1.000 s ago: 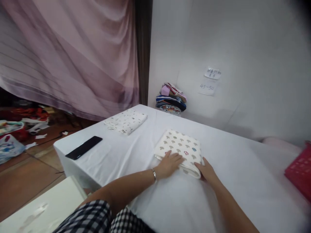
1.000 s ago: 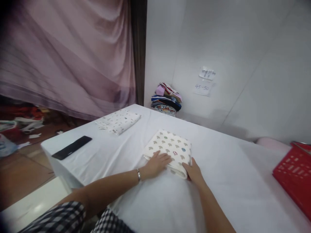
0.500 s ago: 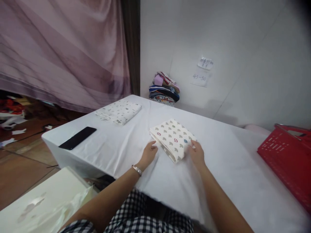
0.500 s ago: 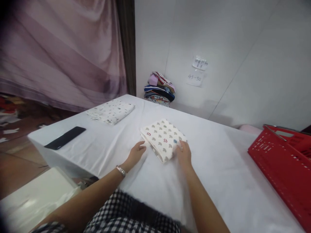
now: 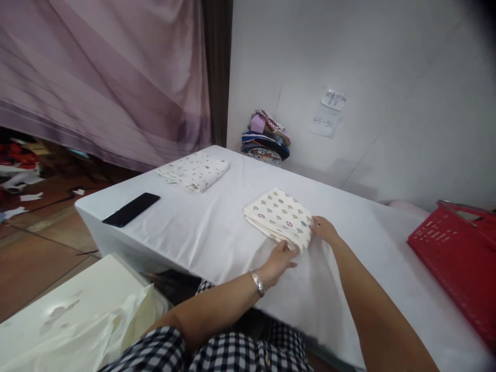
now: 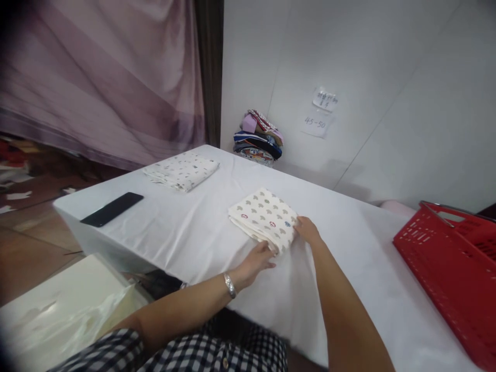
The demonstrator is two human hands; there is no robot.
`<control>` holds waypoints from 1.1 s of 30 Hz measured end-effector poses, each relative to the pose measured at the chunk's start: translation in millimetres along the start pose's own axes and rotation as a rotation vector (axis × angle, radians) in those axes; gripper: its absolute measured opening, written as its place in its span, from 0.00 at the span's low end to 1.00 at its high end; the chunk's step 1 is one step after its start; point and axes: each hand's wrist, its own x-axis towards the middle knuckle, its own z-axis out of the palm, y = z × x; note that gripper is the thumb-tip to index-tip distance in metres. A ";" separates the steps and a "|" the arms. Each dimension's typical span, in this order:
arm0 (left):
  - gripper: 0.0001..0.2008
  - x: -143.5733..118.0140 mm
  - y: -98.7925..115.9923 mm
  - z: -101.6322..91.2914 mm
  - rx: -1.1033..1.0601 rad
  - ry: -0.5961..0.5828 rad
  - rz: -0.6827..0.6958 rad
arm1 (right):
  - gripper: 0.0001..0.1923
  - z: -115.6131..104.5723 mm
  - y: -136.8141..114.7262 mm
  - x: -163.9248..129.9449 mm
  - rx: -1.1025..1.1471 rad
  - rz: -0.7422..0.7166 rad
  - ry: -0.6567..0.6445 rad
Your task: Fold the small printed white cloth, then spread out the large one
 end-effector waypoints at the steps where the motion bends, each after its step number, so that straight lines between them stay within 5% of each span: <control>1: 0.18 -2.5 -4.5 4.7 0.008 -0.024 -0.021 | 0.19 -4.4 -0.4 -3.2 -0.008 0.019 -0.017; 5: 0.18 -12.7 -17.4 6.3 0.044 -0.070 -0.143 | 0.20 -10.2 -21.0 -34.4 0.007 0.049 -0.036; 8: 0.16 -11.9 -12.2 -15.1 0.074 -0.031 -0.145 | 0.23 -2.9 -43.3 -74.8 0.136 -0.107 -0.063; 12: 0.10 0.4 13.8 -64.9 0.362 0.254 0.074 | 0.24 10.6 -56.9 -118.0 0.087 -0.333 -0.106; 16: 0.14 14.0 37.6 -114.0 0.796 0.566 0.392 | 0.23 22.1 -56.0 -130.6 0.040 -0.377 0.012; 19: 0.19 22.5 45.2 -135.1 0.903 0.650 0.333 | 0.23 28.2 -54.3 -130.9 0.038 -0.390 0.068; 22: 0.17 28.1 48.4 -141.1 0.896 0.648 0.201 | 0.23 32.5 -52.3 -131.2 0.040 -0.406 0.101; 28: 0.16 35.0 53.9 -134.8 0.943 0.616 0.198 | 0.19 36.8 -50.2 -133.9 0.055 -0.472 0.262; 33: 0.12 49.0 54.1 -134.9 0.950 0.604 0.123 | 0.19 34.3 -53.3 -135.1 0.059 -0.501 0.248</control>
